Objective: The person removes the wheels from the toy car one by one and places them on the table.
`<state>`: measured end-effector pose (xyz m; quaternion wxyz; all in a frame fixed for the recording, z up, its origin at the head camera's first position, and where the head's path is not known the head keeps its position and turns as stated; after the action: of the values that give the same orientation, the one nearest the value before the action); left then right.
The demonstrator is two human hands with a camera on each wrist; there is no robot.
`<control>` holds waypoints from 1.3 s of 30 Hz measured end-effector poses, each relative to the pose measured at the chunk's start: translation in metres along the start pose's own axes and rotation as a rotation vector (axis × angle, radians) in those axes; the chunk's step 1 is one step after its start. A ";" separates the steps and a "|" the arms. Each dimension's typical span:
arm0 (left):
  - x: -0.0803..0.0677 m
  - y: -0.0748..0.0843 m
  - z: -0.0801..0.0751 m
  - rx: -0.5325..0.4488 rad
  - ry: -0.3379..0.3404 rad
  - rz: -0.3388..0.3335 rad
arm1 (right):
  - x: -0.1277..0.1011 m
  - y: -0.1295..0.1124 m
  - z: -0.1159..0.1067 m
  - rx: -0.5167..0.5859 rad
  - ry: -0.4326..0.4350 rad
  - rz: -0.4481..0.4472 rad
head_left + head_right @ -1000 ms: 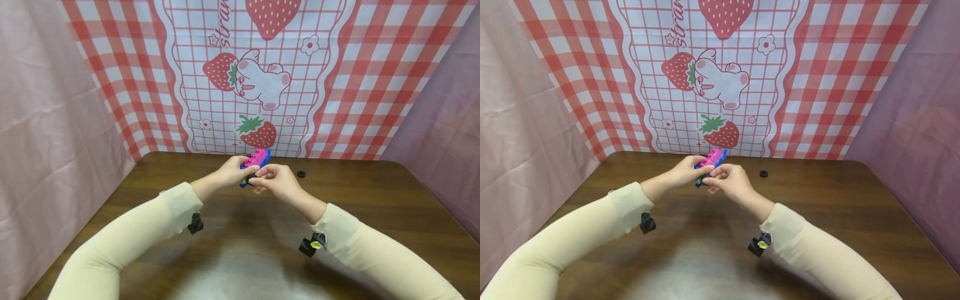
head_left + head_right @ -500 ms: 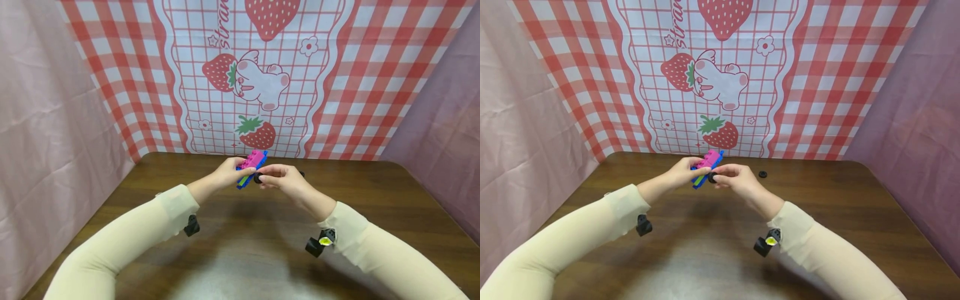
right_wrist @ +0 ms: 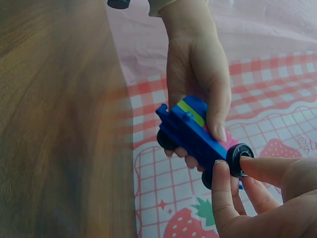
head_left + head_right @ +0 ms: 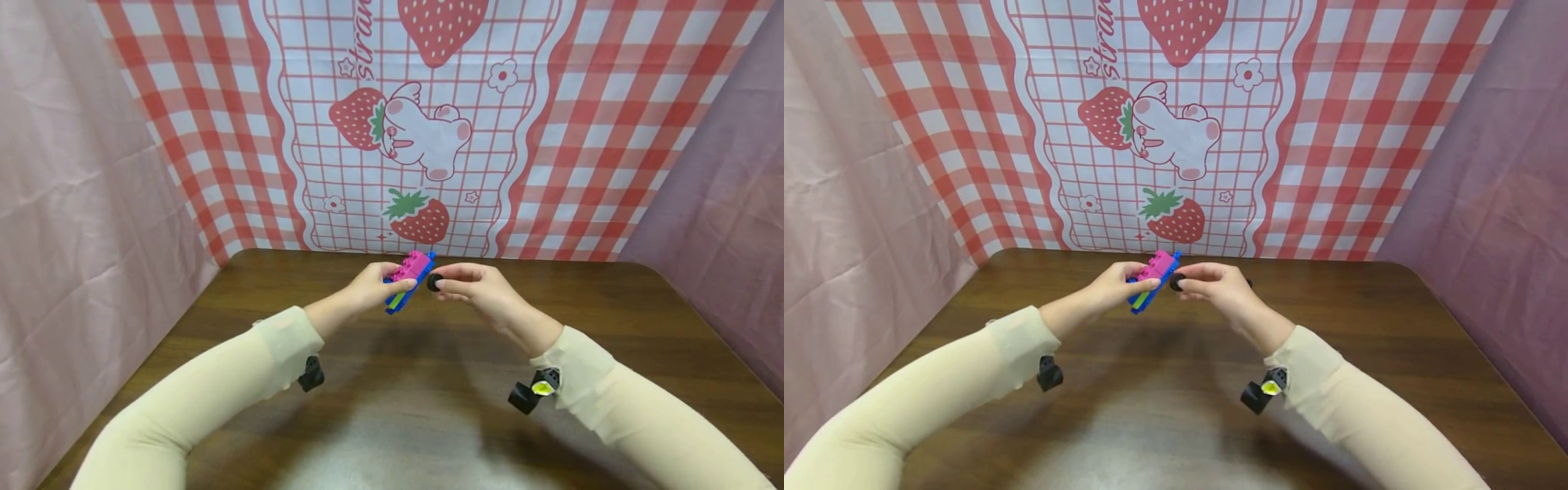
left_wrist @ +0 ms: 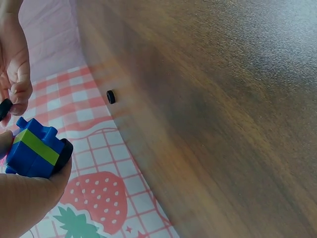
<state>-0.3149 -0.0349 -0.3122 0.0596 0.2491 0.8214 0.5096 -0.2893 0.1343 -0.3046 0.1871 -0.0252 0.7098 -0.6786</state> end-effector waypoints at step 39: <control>-0.014 -0.012 0.001 -0.024 -0.001 -0.033 | 0.010 0.012 -0.092 0.151 0.272 0.142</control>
<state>-0.3069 -0.0450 -0.3251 0.0716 0.2350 0.8191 0.5183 -0.3239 0.2204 -0.3176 0.1381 0.1310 0.6757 -0.7122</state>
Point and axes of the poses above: each hand's wrist, its own x-axis towards the middle knuckle, its own z-axis out of the palm, y = z × x, the point moved 7 cm from there along x, towards the middle knuckle, and after that the axes turned 14 degrees about z, right-handed, at the moved point
